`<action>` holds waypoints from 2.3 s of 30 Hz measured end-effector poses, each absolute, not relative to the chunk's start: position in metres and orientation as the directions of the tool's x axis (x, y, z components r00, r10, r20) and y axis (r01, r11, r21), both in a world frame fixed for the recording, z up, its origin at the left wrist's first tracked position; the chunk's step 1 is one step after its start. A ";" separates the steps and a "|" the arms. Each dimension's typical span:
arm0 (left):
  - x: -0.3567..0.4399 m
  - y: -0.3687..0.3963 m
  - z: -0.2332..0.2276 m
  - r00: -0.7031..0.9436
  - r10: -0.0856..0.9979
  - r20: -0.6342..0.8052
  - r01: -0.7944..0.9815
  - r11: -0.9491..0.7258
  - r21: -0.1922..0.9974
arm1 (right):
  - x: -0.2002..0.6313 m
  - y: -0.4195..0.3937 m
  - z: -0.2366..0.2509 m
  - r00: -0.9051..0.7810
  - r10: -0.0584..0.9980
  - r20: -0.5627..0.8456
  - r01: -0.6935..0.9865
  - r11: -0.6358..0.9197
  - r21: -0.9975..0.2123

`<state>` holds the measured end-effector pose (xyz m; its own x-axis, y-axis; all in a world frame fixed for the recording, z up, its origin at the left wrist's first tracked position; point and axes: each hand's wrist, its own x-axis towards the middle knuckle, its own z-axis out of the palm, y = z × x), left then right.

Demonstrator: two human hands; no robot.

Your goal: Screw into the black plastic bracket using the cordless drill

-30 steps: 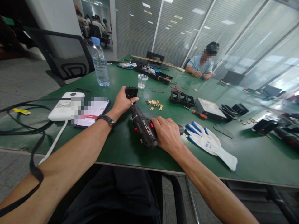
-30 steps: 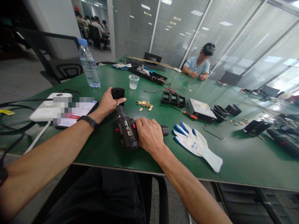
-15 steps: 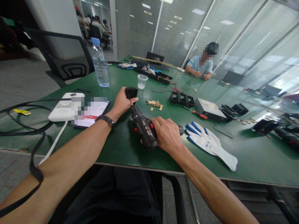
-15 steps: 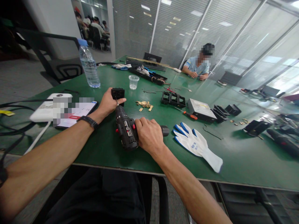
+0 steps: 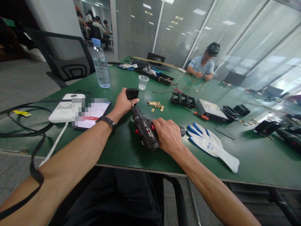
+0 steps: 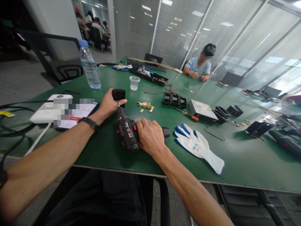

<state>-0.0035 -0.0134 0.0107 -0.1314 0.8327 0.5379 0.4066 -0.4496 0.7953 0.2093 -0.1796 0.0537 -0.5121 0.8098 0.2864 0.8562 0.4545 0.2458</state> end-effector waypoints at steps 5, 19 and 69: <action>-0.004 -0.013 0.010 -0.132 0.834 0.536 0.409 -0.447 0.796 | 0.210 -0.179 0.053 -0.513 0.808 0.289 0.855 0.454 0.250; -0.004 -0.012 0.009 -0.128 0.824 0.552 0.423 -0.459 0.782 | 0.210 -0.179 0.052 -0.511 0.810 0.289 0.857 0.454 0.244; -0.003 -0.017 0.014 -0.125 0.839 0.530 0.433 -0.434 0.790 | 0.209 -0.180 0.054 -0.518 0.810 0.275 0.852 0.460 0.248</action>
<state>-0.0034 -0.0170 0.0136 -0.1247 0.8390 0.5297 0.4332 -0.4342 0.7898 0.2092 -0.1799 0.0540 -0.5176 0.8101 0.2755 0.8524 0.4602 0.2484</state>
